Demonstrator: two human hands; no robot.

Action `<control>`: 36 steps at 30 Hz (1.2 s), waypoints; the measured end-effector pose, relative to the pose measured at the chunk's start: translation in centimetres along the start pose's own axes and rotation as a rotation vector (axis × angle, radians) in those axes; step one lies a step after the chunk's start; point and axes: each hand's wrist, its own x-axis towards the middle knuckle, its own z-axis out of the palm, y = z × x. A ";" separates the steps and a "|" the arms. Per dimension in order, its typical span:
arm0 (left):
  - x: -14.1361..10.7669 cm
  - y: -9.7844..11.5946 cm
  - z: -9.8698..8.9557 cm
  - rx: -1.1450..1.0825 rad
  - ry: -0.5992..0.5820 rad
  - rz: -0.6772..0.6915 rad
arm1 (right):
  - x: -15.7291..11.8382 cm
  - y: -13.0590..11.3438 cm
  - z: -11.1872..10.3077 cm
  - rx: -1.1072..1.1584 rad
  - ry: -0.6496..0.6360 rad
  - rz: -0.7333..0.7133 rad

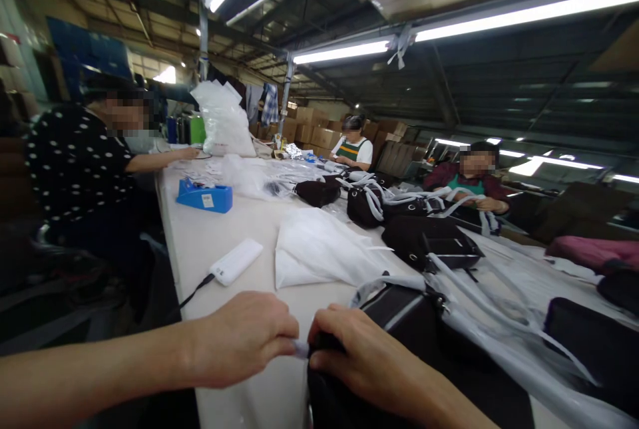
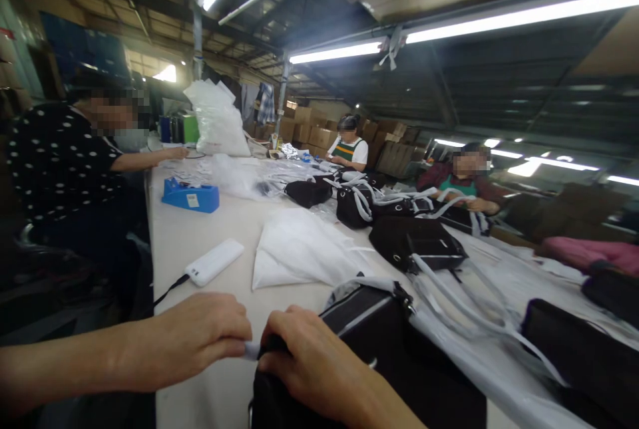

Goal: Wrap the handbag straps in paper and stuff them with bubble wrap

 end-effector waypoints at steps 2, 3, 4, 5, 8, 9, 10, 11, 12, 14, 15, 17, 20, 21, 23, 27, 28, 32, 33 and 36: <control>0.9 0.8 -0.1 0.181 -0.001 -0.003 | 0.2 0.0 0.4 0.012 0.015 0.016; 1.2 1.2 -0.2 0.257 -0.019 -0.018 | 0.2 0.1 0.6 0.031 0.028 0.029; 1.5 1.7 -0.2 0.327 -0.048 -0.030 | 0.3 0.2 0.8 0.056 0.045 0.038; 1.8 2.1 -0.2 0.391 -0.081 -0.037 | 0.3 0.4 0.9 0.082 0.064 0.040; 2.0 3.0 -0.1 0.457 -0.178 -0.069 | 0.0 0.9 1.3 0.126 0.105 0.015; 1.9 3.0 0.0 0.402 -0.175 -0.088 | -0.1 1.1 1.4 0.135 0.115 0.004; 1.7 3.0 0.1 0.311 -0.146 -0.104 | -0.2 1.2 1.4 0.153 0.122 -0.005; 1.6 2.9 0.3 0.199 -0.100 -0.117 | -0.3 1.3 1.4 0.185 0.125 -0.019; 1.4 2.7 0.5 0.084 -0.053 -0.115 | -0.3 1.4 1.4 0.227 0.129 -0.039; 1.1 2.3 0.8 -0.084 0.003 -0.081 | -0.4 1.6 1.4 0.315 0.131 -0.084; 1.0 2.1 0.9 -0.120 0.004 -0.058 | -0.5 1.7 1.4 0.346 0.131 -0.101; 0.9 1.8 1.2 -0.127 -0.005 -0.020 | -0.5 1.8 1.3 0.367 0.134 -0.116; 1.1 1.6 1.7 -0.092 0.004 0.025 | -0.4 2.0 1.3 0.386 0.147 -0.123; 1.2 1.5 1.9 -0.085 0.019 0.039 | -0.3 2.0 1.3 0.400 0.151 -0.129; 1.4 1.3 2.2 -0.073 0.063 0.059 | 0.0 1.9 1.3 0.426 0.164 -0.122; 1.8 1.1 2.4 -0.092 0.104 0.048 | 0.6 1.3 1.0 0.379 0.111 -0.079; 1.8 1.1 2.3 -0.128 0.106 0.044 | 0.7 1.2 0.8 0.362 0.089 -0.072; 1.7 1.1 1.2 -0.367 0.084 0.069 | 0.7 1.0 0.4 0.376 0.064 -0.055; 1.7 1.1 0.9 -0.383 0.062 0.090 | 0.7 1.1 0.4 0.400 0.057 -0.066; 1.5 0.9 0.8 -0.211 0.016 0.191 | 0.7 1.5 0.4 0.456 0.037 -0.122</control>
